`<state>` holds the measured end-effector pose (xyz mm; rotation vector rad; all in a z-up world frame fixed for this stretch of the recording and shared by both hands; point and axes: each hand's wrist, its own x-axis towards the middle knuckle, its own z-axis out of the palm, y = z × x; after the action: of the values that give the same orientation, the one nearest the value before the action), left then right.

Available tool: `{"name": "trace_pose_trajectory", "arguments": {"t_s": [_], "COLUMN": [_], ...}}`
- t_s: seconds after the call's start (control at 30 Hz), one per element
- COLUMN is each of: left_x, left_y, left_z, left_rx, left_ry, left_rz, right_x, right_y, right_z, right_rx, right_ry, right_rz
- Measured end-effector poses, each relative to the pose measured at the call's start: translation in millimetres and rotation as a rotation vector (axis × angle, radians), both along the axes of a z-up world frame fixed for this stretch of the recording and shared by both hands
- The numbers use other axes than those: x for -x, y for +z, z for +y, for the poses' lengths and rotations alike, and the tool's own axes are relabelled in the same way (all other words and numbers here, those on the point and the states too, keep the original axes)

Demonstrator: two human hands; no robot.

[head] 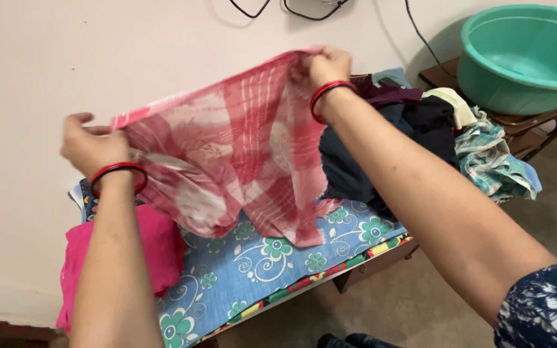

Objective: The person folds a pink garment and a pink-and-white checkered cloth on a floral-patterned table, smoothing and stacking them with other folded items. The person then picks up a dark garment from the pile.

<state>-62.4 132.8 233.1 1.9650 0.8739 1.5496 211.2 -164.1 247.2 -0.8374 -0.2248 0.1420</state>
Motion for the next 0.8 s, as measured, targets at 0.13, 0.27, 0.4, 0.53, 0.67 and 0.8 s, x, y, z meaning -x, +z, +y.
{"name": "trace_pose_trajectory", "arguments": {"t_s": [0.13, 0.27, 0.4, 0.53, 0.67, 0.8], "left_x": [9.9, 5.6, -16.0, -47.1, -73.2, -84.6], "left_y": [9.1, 15.6, 20.2, 15.9, 19.1, 27.7], "left_z": [22.3, 30.7, 10.0, -39.3, -86.4, -114.6], "left_rx": [-0.301, -0.268, -0.066, 0.228, 0.065, -0.004], "left_ry": [0.203, 0.049, -0.375, -0.703, -0.903, -0.958], "left_rz": [-0.162, -0.194, 0.149, 0.384, 0.437, 0.344], "right_x": [-37.9, -60.5, -53.0, -18.3, 37.7, 78.2], "right_y": [22.3, 27.3, 7.3, -7.0, -4.1, 5.5], "right_z": [-28.6, -49.0, -37.9, -13.5, 1.7, 9.3], "right_rx": [-0.129, -0.013, 0.286, 0.45, 0.692, 0.67], "right_ry": [-0.169, -0.22, -0.23, -0.05, 0.472, 0.63], "right_rz": [0.011, 0.015, 0.041, -0.083, -0.732, -0.559]}}
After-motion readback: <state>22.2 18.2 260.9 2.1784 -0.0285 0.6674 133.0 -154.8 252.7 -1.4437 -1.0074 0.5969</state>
